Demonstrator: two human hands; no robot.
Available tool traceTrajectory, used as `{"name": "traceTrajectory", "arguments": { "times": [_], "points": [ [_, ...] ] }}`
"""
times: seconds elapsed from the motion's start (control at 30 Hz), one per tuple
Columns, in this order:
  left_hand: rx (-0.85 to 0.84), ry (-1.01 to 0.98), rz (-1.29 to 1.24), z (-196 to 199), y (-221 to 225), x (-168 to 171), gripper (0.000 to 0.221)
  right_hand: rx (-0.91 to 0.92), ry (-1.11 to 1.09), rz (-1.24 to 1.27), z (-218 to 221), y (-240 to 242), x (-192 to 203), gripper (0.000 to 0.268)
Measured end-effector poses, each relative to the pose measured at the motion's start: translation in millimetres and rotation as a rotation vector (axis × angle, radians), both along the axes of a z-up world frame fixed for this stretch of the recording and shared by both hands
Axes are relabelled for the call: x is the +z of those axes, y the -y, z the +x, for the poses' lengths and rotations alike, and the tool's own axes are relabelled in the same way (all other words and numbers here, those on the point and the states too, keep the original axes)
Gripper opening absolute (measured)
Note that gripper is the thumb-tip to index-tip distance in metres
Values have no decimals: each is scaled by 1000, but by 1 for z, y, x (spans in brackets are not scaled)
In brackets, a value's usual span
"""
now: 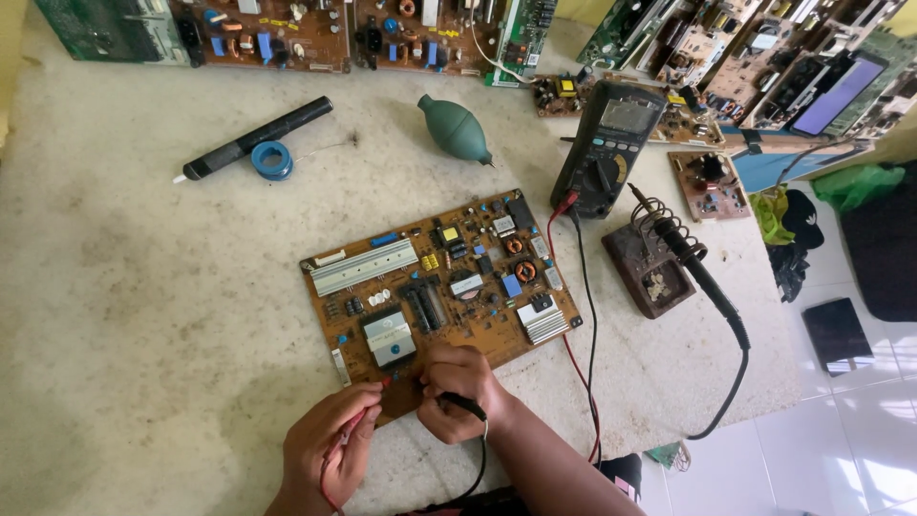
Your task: Testing various components on a printed circuit board using a digital multimeter and an air blower.
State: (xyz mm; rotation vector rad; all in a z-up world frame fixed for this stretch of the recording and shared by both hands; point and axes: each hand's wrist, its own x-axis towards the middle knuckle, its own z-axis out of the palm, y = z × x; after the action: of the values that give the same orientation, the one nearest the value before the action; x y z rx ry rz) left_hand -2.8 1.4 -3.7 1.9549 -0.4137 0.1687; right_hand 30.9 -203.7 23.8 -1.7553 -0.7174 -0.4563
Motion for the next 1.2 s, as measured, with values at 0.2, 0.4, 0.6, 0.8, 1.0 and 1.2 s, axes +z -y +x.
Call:
{"name": "traceTrajectory", "arguments": {
  "times": [0.2,0.4,0.6,0.8,1.0,1.2],
  "points": [
    [21,18,-46,-1,3,0,17,16,20,7,1,1,-6,17],
    [15,-23,-62,-2,2,-4,18,12,-12,8,0,0,-2,16],
    [25,-14,-76,-3,3,-4,19,29,-3,19,1,1,-3,15],
    [26,-15,-33,-1,2,0,19,38,-10,22,1,1,-1,15],
    [29,-57,-15,-2,1,-3,20,38,28,18,2,-1,2,19],
    [32,-84,-60,-3,2,-4,18,52,27,29,2,0,-3,18]
  ]
}}
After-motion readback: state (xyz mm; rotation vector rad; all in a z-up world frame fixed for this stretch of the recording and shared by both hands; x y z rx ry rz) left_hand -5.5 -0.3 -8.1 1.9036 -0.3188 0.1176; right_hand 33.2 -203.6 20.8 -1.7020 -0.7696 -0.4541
